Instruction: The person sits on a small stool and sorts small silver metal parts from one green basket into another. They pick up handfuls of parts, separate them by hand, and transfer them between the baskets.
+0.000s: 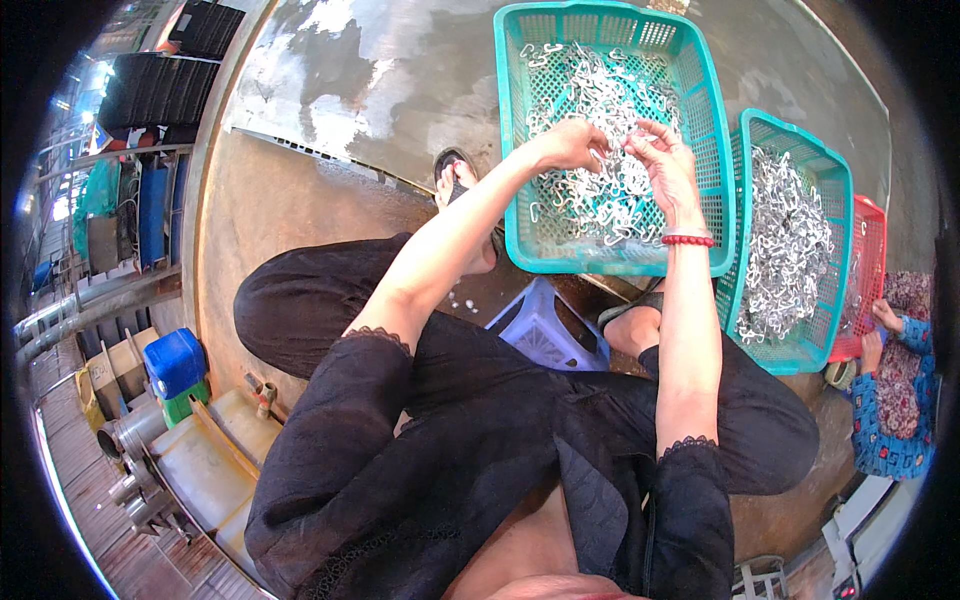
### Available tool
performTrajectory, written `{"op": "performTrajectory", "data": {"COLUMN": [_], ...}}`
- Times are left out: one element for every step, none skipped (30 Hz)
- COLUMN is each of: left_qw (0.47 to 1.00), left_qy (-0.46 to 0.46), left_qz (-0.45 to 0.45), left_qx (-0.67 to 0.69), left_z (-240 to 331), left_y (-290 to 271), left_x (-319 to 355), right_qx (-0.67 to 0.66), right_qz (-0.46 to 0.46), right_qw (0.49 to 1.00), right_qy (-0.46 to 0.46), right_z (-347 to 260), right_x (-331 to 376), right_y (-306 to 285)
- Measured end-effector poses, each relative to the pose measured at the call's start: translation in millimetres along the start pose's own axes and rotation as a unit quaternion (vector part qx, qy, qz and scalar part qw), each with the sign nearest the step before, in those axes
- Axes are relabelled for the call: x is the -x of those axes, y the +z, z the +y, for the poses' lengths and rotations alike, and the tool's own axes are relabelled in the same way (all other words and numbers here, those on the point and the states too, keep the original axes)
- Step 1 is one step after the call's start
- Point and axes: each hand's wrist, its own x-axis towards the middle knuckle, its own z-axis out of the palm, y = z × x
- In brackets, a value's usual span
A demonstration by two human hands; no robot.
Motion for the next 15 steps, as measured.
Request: {"op": "performTrajectory", "data": {"left_qw": [0.997,0.987,0.971,0.953,0.92,0.904,0.887,0.961,0.993,0.982,0.986,0.984,0.977,0.942,0.945], "left_qy": [0.006,0.013,0.019,0.02,0.021,0.01,0.0,0.005,0.008,0.011,0.011,0.013,0.015,0.035,0.026], "left_qz": [-0.014,-0.029,-0.045,-0.06,-0.053,-0.048,-0.044,0.021,0.085,0.146,0.16,0.172,0.184,0.169,0.137], "left_qx": [0.076,0.155,0.232,0.296,0.388,0.424,0.46,0.277,0.081,-0.117,-0.044,0.029,0.103,0.289,0.297], "left_z": [0,5,7,-1,6,-3,-15,-20,-26,-31,-26,-16,-5,7,8], "left_y": [-3,-8,-10,-12,-17,-16,-13,-11,-9,-8,-10,-13,-15,-14,-12], "left_x": [4,10,14,10,15,14,11,9,8,6,7,10,14,18,18], "right_qx": [0.003,-0.028,-0.055,-0.082,-0.108,-0.094,-0.067,-0.039,-0.011,0.031,0.046,0.061,0.075,0.079,0.077], "right_qz": [-0.007,0.002,-0.003,-0.008,-0.017,-0.026,-0.033,-0.039,-0.046,-0.027,-0.016,-0.003,0.009,0.028,0.026], "right_qw": [1.0,1.0,0.998,0.997,0.994,0.995,0.997,0.998,0.999,0.999,0.999,0.998,0.997,0.996,0.997], "right_qy": [0.006,0.003,0.008,0.013,0.019,0.028,0.028,0.026,0.023,0.025,0.015,0.004,-0.006,-0.007,-0.005], "right_z": [1,2,1,-1,-4,-6,-6,-6,-6,-7,-8,-7,-7,-7,-6], "right_x": [0,2,2,2,1,2,4,4,4,4,4,4,4,3,3], "right_y": [-1,2,3,5,7,8,9,9,10,12,11,10,8,10,9]}}
